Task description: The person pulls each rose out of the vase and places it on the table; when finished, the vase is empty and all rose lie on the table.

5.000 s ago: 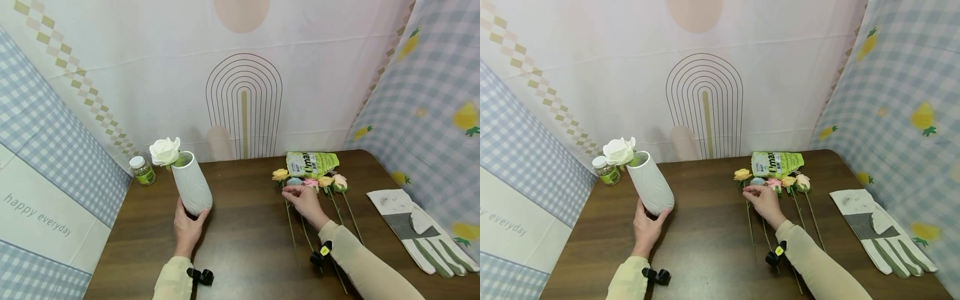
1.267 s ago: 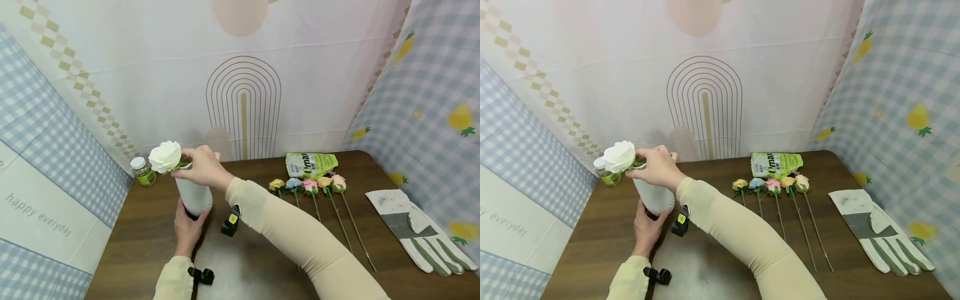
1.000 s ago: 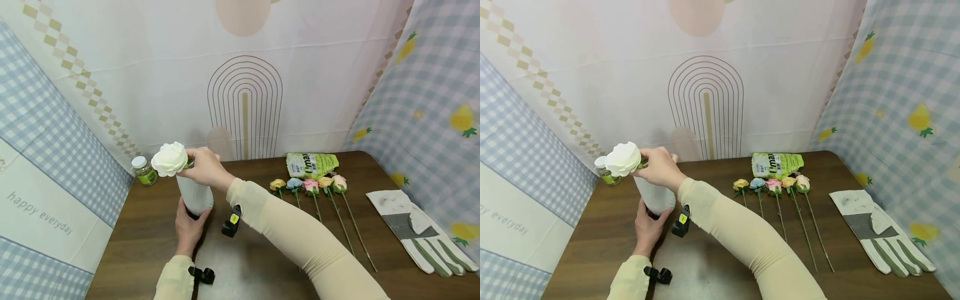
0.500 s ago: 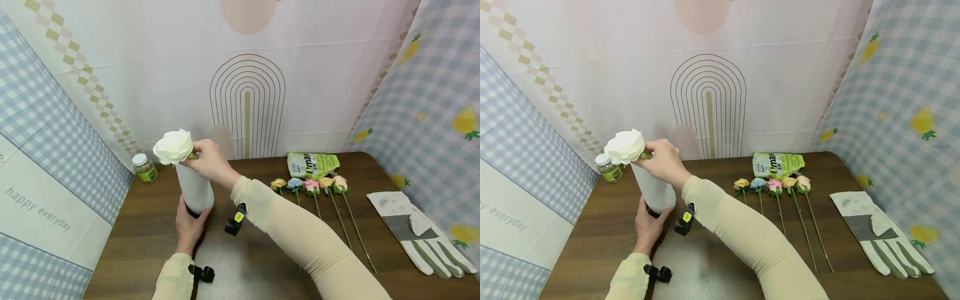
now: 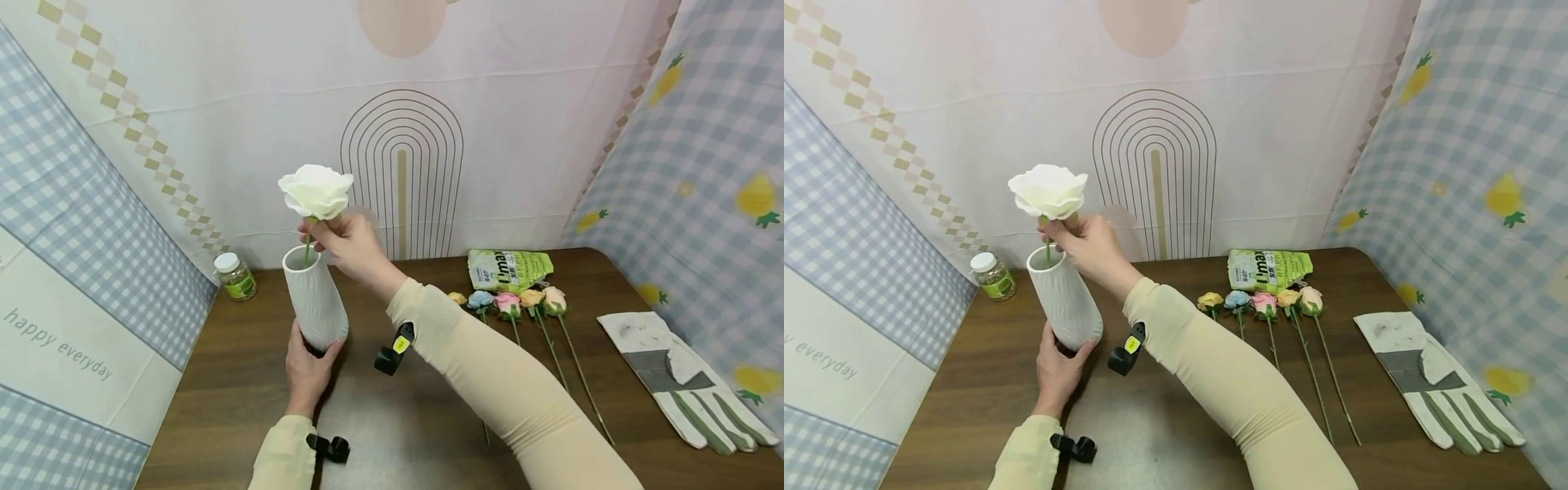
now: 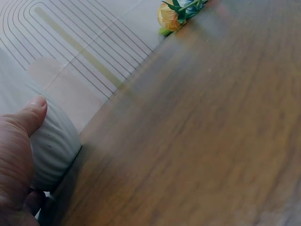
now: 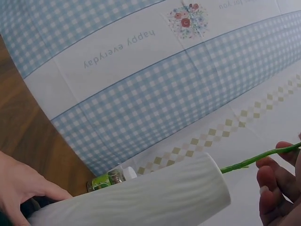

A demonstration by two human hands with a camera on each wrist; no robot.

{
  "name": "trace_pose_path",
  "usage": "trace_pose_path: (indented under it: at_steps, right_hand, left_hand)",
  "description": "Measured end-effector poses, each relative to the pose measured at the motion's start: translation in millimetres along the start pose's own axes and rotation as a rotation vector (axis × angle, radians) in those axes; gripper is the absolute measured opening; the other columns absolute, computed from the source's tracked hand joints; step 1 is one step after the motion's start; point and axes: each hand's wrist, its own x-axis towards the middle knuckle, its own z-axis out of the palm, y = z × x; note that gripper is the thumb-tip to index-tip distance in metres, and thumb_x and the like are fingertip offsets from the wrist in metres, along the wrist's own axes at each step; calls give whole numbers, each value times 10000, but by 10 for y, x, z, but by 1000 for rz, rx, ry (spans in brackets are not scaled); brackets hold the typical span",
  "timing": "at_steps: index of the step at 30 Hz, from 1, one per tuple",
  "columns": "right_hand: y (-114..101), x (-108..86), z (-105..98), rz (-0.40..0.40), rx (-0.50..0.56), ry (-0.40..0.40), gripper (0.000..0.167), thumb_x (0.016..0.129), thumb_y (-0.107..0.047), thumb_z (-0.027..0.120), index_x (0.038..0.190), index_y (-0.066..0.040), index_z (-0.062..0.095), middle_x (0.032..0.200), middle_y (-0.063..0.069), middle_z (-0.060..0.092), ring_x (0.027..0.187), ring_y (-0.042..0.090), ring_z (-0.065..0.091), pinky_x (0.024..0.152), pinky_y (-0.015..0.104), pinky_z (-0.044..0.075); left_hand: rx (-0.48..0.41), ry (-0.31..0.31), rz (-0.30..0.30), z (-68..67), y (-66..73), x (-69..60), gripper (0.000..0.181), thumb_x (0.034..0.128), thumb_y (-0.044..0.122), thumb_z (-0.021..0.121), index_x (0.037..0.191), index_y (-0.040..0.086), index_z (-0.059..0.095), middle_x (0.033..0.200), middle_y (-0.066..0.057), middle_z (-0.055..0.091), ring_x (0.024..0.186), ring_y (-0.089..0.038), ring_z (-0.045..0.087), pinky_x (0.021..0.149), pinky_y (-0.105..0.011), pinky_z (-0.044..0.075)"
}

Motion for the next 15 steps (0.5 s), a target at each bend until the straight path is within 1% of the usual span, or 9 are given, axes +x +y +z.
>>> trace_pose_path:
  at_steps: [2,4,10,12,15]
  right_hand:
    - [13,-6,-7,5,31,-10,263,979,-165,565,1052,64,671,998,187,696,868,274,668,780,383,540]
    - [31,-15,-14,19,45,-11,243,971,-150,575,1043,65,662,983,197,690,854,278,660,786,399,538]
    - [146,-35,-23,64,109,18,185,883,-56,689,1017,70,689,924,128,717,853,139,668,792,332,547]
    - [198,-38,-27,75,143,35,204,860,-41,711,1023,81,693,929,128,721,870,141,676,793,334,548]
    - [254,-40,-41,92,161,67,208,860,-49,714,1022,80,696,949,127,716,866,150,671,782,347,552]
  left_hand:
    - [4,0,-1,0,-3,1,936,718,398,842,1478,169,346,1368,-128,502,1232,-306,485,991,-473,373]
    - [6,1,-1,1,-3,3,935,716,399,843,1476,169,349,1365,-125,504,1230,-302,487,991,-468,374]
    - [10,7,2,0,3,4,930,711,381,851,1468,157,357,1350,-129,513,1221,-301,493,985,-463,379]
    - [10,9,0,0,7,4,929,710,374,852,1466,154,359,1345,-132,516,1218,-303,495,982,-463,381]
    - [6,7,-4,3,10,5,924,711,378,851,1465,164,361,1339,-124,519,1214,-298,498,979,-458,384]
